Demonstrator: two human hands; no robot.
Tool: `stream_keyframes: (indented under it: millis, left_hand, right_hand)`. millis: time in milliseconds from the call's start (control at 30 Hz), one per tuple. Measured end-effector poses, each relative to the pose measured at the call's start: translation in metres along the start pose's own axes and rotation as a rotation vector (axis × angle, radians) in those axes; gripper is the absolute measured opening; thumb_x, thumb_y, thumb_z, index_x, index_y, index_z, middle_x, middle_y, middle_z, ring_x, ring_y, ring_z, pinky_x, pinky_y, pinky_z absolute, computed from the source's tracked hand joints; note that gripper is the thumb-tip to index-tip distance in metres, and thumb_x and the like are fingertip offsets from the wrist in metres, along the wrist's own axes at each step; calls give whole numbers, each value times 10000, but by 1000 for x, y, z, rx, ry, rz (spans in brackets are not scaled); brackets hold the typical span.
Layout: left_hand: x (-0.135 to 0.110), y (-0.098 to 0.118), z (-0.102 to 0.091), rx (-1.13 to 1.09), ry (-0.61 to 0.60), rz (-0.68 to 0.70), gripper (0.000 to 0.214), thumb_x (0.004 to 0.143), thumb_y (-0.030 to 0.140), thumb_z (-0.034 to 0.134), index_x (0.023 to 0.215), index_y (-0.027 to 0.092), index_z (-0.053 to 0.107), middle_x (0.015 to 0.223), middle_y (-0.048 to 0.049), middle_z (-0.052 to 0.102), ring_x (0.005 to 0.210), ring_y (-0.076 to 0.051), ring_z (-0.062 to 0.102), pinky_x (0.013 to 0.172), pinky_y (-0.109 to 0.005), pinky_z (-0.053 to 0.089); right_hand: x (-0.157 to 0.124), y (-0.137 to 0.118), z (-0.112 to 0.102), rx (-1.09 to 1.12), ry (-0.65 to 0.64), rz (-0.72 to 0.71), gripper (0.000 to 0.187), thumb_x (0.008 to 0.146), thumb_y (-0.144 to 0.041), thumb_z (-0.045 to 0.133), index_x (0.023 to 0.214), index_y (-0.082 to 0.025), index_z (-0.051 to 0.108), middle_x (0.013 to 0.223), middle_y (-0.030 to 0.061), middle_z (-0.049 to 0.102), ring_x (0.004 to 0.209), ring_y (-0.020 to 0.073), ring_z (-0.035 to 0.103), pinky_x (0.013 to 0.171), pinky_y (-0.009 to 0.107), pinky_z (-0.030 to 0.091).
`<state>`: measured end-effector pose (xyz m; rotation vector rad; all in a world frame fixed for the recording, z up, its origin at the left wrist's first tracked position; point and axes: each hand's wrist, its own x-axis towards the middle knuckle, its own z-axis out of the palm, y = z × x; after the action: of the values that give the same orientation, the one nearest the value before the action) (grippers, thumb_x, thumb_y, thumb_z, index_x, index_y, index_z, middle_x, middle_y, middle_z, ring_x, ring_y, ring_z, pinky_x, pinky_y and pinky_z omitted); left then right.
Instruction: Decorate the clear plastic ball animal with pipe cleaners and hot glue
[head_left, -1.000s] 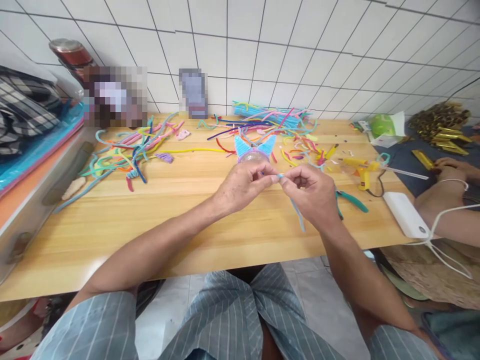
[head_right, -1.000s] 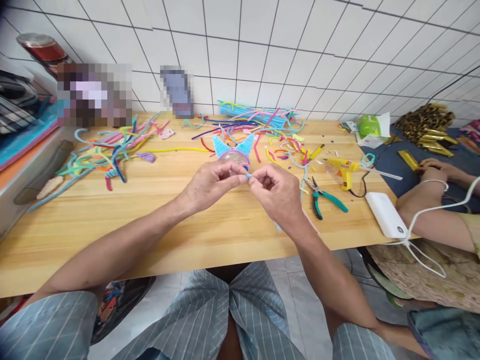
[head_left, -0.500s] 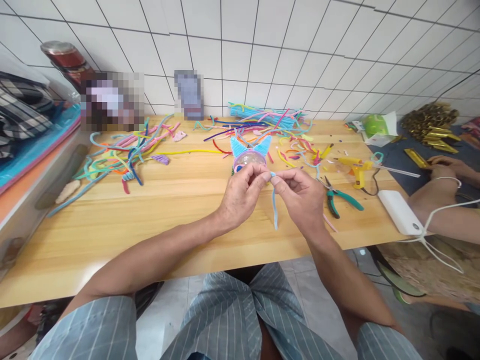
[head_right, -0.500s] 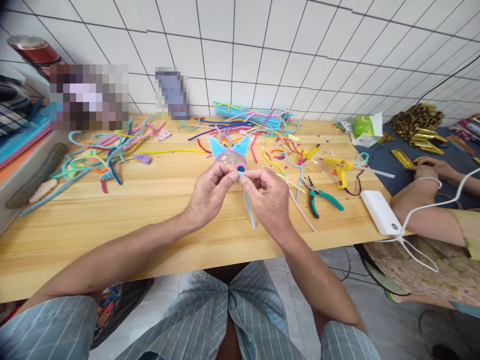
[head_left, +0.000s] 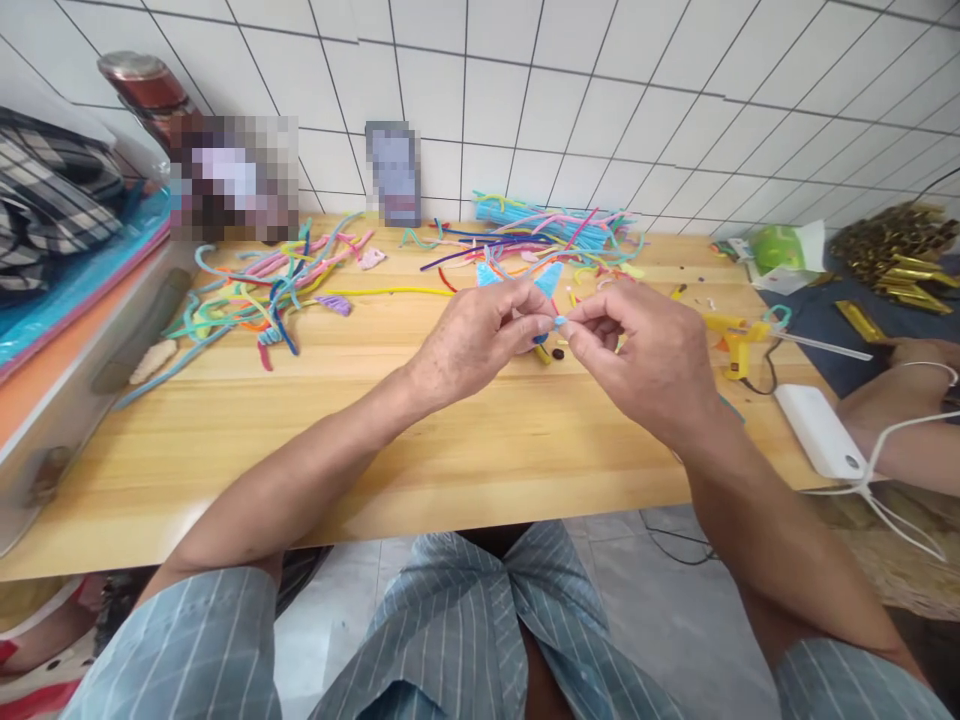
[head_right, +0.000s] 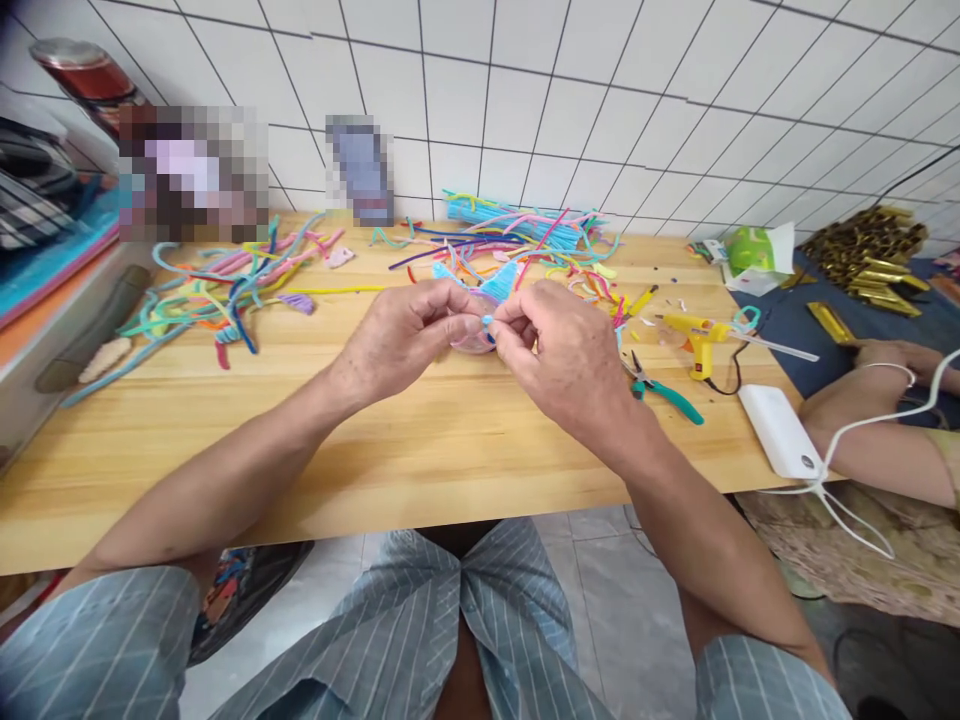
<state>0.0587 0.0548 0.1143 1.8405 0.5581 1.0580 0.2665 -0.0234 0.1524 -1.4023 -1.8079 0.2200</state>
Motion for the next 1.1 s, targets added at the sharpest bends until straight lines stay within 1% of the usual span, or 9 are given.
stream_keyframes:
  millis: [167,400,467,533,667,767,833,967,1100]
  left_hand:
    - [0,4,2,-134,62,-10,317,1020,459,900,906,216,732,824,-12,693,704,-146,590,681,-296,467]
    - [-7,-4,29,-358,242,-62,483,991,673,892,952,238,687,840,5,651,753,-147,579,706,-288,494]
    - [-6,-5,31,-397,227,-102,538,957,725,898,952,232,685,831,12,659,743,-135,582,696,-273,496]
    - [-3,-5,27,-395,151,-116,555,914,723,938,963,220,707,846,8,685,731,-129,596,686,-267,497]
    - [1,-2,10,-252,0,-51,416,939,567,956,1007,198,779,914,-24,754,713,-131,620,668,-271,493]
    - [2,-7,3,-144,-40,-12,285,974,448,908,973,193,782,885,-23,759,732,-139,631,673,-261,496]
    - [2,-11,5,-142,-32,-22,271,990,433,877,956,191,760,859,-14,745,731,-136,631,668,-254,498]
    - [0,-18,16,-297,43,-65,436,964,589,910,962,191,732,871,-12,732,739,-129,648,667,-250,518]
    - [-2,-19,29,-477,113,-160,574,870,706,975,944,206,704,814,11,706,682,-108,597,643,-245,505]
  right_hand:
    - [2,-3,9,128,55,37,257,1031,-507,857,907,-292,788,869,32,763,779,218,682,725,389,562]
    - [-6,6,37,356,140,169,430,1018,-710,830,931,-293,771,815,19,737,769,213,742,690,368,620]
    - [-6,9,39,379,159,171,423,1010,-692,843,916,-287,766,768,6,712,737,205,730,679,362,619]
    - [-6,12,38,367,160,161,391,1005,-639,856,891,-278,756,738,-4,695,683,185,688,638,346,584]
    - [-5,14,26,200,136,74,286,975,-437,858,799,-268,711,721,-7,693,615,154,584,580,332,484]
    - [-6,13,19,45,117,-32,200,935,-320,841,789,-269,715,745,-5,710,640,162,587,629,346,512]
    - [-7,13,18,18,117,-65,150,940,-296,827,818,-271,742,770,-2,723,665,169,607,657,351,531]
    - [-8,17,25,217,130,10,142,974,-358,836,882,-264,781,809,1,746,688,165,641,638,326,537]
    - [-6,22,39,496,109,139,226,951,-443,892,905,-255,777,732,-35,706,591,124,577,567,277,511]
